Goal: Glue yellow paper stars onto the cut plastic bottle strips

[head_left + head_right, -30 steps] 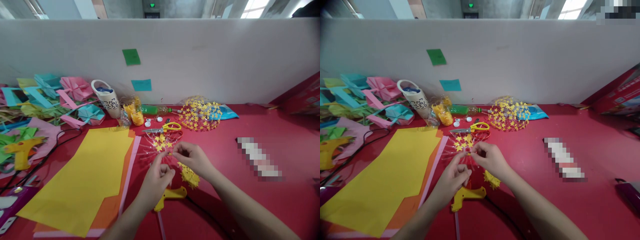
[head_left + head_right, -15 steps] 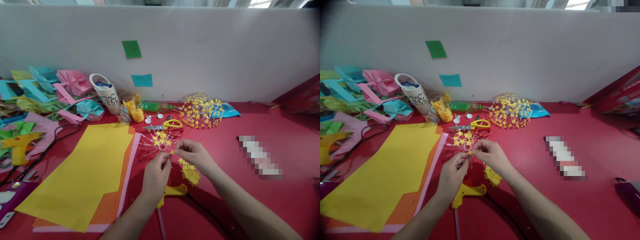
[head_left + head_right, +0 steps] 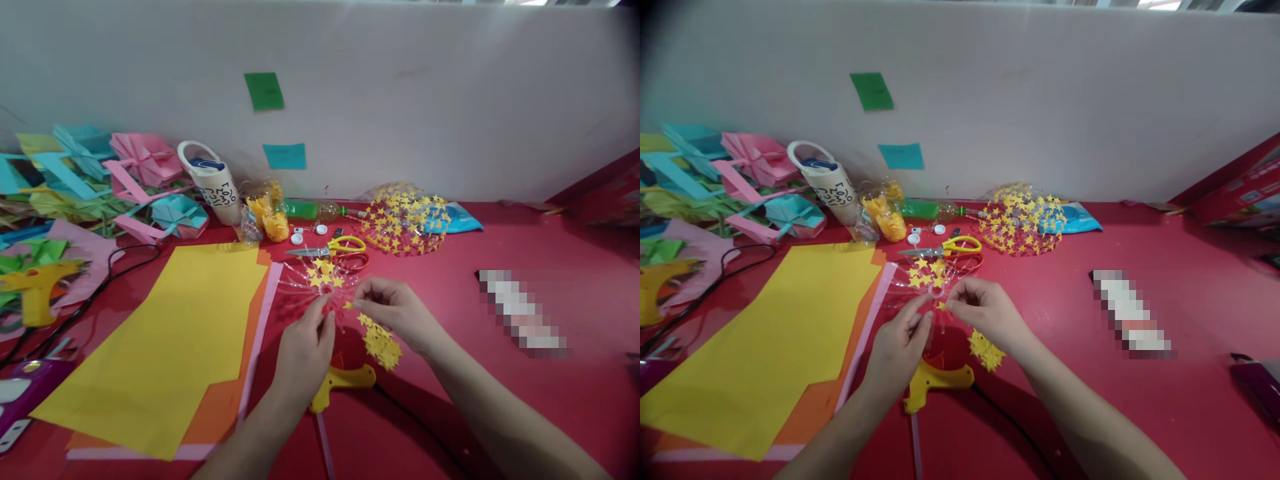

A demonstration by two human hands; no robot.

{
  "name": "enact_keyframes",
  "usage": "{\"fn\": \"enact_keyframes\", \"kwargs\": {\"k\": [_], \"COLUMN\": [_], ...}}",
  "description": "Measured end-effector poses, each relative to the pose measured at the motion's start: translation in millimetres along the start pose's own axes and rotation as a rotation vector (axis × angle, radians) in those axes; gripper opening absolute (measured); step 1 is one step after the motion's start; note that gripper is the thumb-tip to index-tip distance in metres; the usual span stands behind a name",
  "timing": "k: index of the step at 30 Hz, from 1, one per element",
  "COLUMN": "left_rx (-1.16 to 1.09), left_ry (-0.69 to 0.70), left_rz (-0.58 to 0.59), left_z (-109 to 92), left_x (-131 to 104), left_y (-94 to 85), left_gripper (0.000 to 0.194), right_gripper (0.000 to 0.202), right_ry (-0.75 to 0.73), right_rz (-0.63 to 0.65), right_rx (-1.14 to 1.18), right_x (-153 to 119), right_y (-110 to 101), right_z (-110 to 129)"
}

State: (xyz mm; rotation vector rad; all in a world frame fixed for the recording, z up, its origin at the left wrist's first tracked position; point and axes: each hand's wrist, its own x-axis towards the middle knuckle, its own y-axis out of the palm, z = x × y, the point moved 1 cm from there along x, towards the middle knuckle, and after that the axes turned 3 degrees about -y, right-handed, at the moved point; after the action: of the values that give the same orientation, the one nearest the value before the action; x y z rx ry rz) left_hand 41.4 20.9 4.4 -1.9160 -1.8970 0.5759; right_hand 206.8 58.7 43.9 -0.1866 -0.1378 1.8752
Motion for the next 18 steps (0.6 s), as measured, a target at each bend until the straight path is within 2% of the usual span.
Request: {"fn": "enact_keyframes", "kwargs": {"k": [7, 10, 18], "left_rx": [0.047, 0.094, 0.142], "left_ry": [0.062, 0.108, 0.237], "left_rz": [-0.056, -0.075, -0.115], "left_z": [3.1, 6.1, 8.5], "left_x": [5.1, 6.2, 5.0], "left_y": [-0.5, 1.6, 7.5], "left_gripper": [0.025, 0.024, 0.022], "right_gripper": [0.010, 0.009, 0.012], "right_ry": [0.004, 0.027, 0.171], "right_rz": [0.024, 0.031, 0.040], "right_rx": [0.020, 0.009, 0.023], "right_x": [0.5, 1.2, 1.0], "right_y": [8.6, 10.6, 10.1], "right_z": [-4.5, -5.6, -4.3]}}
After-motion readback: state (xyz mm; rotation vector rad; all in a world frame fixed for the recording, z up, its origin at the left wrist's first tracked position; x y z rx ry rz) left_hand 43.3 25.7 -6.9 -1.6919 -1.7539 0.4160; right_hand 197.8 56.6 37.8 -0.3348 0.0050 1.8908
